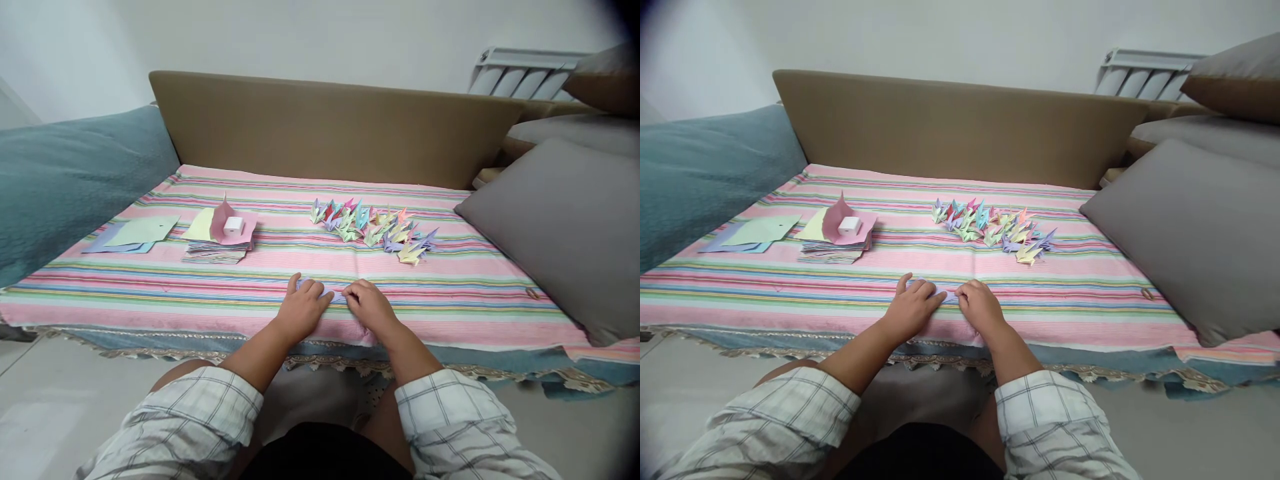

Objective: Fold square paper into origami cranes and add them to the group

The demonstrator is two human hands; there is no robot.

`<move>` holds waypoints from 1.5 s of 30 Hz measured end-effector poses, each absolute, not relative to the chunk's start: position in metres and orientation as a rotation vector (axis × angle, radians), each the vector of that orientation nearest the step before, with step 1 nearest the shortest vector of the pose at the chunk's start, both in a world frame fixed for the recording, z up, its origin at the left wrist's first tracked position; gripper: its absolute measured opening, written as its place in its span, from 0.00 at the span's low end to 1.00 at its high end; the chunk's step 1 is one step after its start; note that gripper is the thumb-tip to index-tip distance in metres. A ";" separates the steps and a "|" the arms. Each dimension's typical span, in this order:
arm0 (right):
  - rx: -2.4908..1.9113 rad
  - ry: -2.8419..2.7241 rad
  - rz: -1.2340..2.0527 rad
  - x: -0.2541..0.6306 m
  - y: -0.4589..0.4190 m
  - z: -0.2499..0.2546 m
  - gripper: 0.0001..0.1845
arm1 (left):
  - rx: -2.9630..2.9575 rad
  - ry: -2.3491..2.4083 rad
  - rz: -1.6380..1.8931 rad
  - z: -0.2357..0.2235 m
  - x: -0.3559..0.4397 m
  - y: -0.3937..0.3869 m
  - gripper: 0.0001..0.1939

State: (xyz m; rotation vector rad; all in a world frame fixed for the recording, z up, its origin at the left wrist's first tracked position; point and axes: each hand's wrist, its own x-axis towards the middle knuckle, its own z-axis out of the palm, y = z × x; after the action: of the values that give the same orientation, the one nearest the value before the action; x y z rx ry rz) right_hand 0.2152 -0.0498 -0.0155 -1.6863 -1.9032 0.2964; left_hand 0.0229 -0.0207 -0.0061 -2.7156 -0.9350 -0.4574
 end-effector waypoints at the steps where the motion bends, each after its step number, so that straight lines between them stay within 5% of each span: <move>1: -1.702 -1.877 0.303 0.216 -0.050 -0.014 0.10 | -2.718 -0.940 -0.457 -0.007 0.023 -0.020 0.14; 7: -1.593 -1.867 0.340 0.217 -0.055 -0.011 0.18 | -2.726 -0.941 -0.458 -0.007 0.022 -0.019 0.14; 14: -1.708 -1.898 0.174 0.216 -0.055 -0.012 0.14 | -2.758 -0.901 -0.447 -0.010 0.020 -0.014 0.15; 20: -1.327 -1.947 0.218 0.195 -0.057 -0.010 0.21 | -2.777 -0.905 -0.488 -0.012 0.020 -0.013 0.15; 30: -1.497 -2.020 0.163 0.181 -0.044 -0.014 0.13 | -2.855 -1.340 -0.903 -0.003 -0.002 -0.006 0.10; 45: -1.635 -2.109 0.003 0.172 -0.041 -0.020 0.15 | -2.904 -1.472 -0.565 0.005 -0.013 -0.002 0.11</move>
State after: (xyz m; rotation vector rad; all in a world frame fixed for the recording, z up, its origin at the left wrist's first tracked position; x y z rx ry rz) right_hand 0.1724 -0.0408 -0.0199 -1.6349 -2.1086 0.0030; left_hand -0.0130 -0.0015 0.0048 -2.9037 -1.4717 -0.5647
